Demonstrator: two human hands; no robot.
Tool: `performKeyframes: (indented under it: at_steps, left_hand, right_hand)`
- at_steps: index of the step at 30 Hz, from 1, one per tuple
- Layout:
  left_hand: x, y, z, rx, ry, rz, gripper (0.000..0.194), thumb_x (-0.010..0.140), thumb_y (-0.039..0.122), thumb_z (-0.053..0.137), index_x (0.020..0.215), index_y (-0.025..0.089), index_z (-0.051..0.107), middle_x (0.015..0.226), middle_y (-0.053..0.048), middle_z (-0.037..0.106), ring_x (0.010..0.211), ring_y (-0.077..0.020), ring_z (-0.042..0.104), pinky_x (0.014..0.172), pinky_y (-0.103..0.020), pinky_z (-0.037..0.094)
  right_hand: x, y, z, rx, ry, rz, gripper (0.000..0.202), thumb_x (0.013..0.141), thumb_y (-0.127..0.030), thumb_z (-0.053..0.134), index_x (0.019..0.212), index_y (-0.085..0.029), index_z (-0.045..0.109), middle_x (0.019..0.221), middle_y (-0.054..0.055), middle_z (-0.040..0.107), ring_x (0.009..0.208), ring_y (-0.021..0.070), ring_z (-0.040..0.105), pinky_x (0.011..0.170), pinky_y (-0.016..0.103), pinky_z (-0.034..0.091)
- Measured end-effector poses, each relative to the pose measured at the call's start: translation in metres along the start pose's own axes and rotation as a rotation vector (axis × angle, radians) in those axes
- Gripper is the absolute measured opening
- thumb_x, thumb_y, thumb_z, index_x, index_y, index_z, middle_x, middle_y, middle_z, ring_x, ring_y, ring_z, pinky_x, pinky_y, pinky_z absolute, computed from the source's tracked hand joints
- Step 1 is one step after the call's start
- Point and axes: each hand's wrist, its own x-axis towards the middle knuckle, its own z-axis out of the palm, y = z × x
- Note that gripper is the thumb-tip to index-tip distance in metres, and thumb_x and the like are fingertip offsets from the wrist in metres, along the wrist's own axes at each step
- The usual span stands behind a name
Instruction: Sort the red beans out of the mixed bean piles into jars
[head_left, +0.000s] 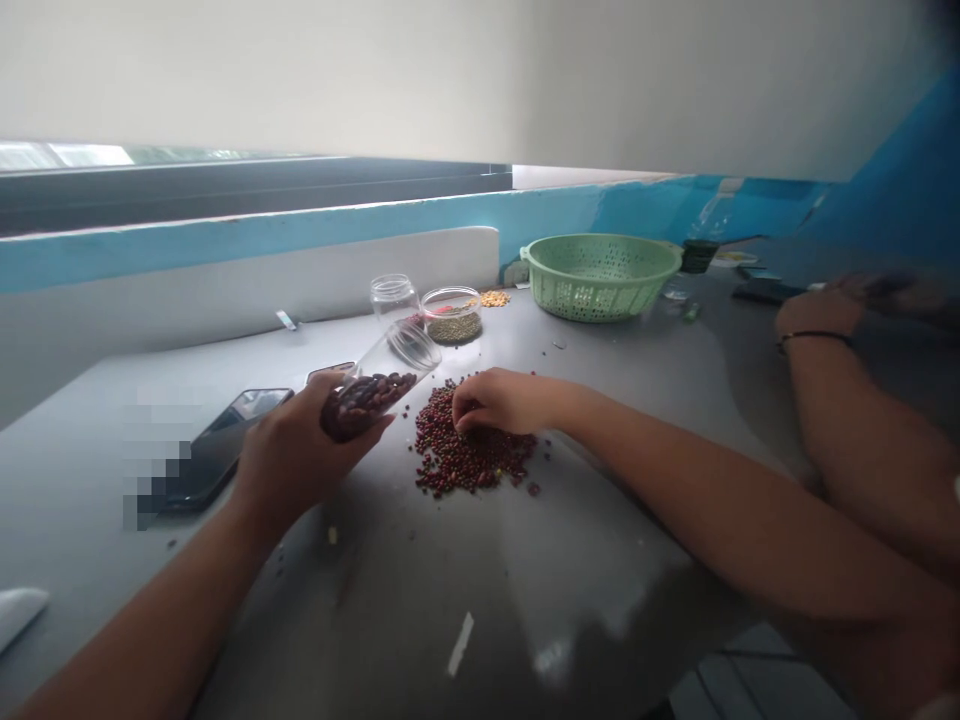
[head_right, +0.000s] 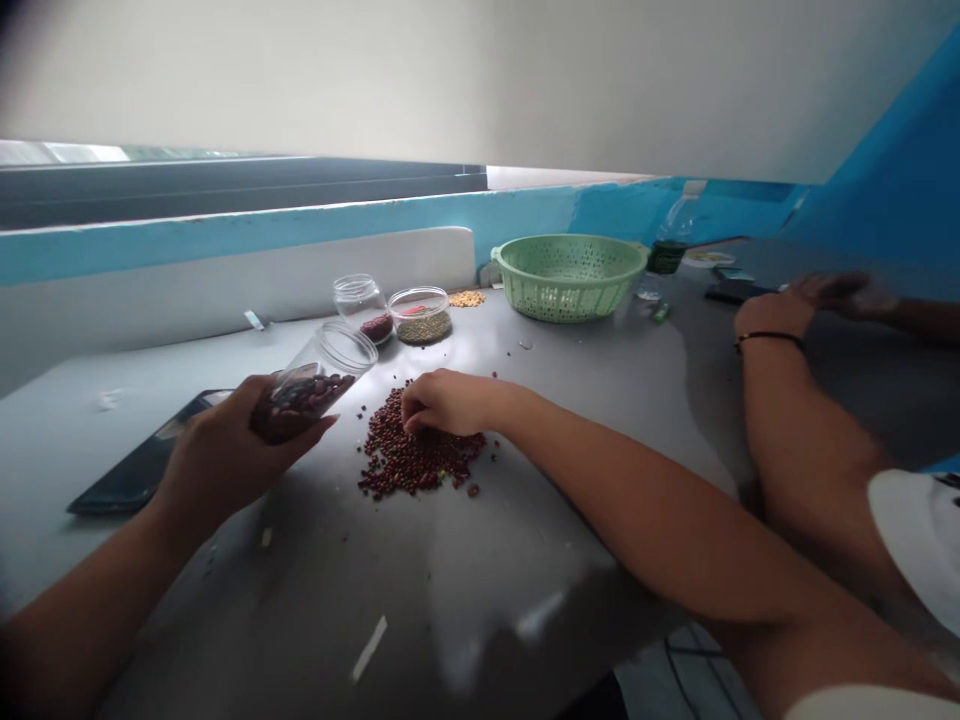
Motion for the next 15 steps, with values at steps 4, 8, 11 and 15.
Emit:
performKeyframes:
  at_steps: [4,8,11,15]
  left_hand:
    - [0.000,0.000,0.000,0.005,-0.002,0.004,0.057,0.087,0.070,0.061,0.128,0.030,0.057,0.101,-0.012,0.078,0.088,-0.0350,0.076,0.073,-0.045,0.050]
    - [0.000,-0.001,0.002,0.007,-0.012,0.025,0.062,0.087,0.070,0.060,0.134,0.029,0.057,0.107,-0.014,0.079,0.095,-0.0381,0.077,0.076,-0.047,0.052]
    - [0.000,-0.001,0.001,0.018,-0.016,0.031,0.065,0.087,0.071,0.059,0.137,0.030,0.057,0.110,-0.014,0.079,0.096,-0.0386,0.077,0.078,-0.048,0.054]
    - [-0.001,0.001,0.001,0.041,-0.034,0.065,0.067,0.087,0.071,0.059,0.140,0.031,0.057,0.112,-0.013,0.079,0.098,-0.0394,0.077,0.079,-0.048,0.055]
  right_hand:
    - [-0.003,0.002,-0.006,0.076,0.085,0.009,0.012,0.092,-0.021,0.074,0.100,-0.017,0.081,0.093,0.005,0.079,0.081,0.0151,0.065,0.076,0.028,0.045]
    - [-0.007,0.001,-0.016,0.133,0.138,-0.033,0.014,0.089,-0.021,0.076,0.102,-0.017,0.081,0.090,0.004,0.078,0.078,0.0142,0.064,0.074,0.029,0.045]
    - [-0.008,0.001,-0.023,0.263,0.329,-0.087,0.011,0.089,-0.022,0.076,0.096,-0.016,0.080,0.088,0.004,0.077,0.077,0.0133,0.063,0.072,0.029,0.047]
    - [-0.005,-0.003,-0.025,0.404,0.634,-0.171,0.015,0.086,-0.030,0.080,0.091,-0.016,0.079,0.085,0.003,0.074,0.071,0.0113,0.056,0.067,0.029,0.047]
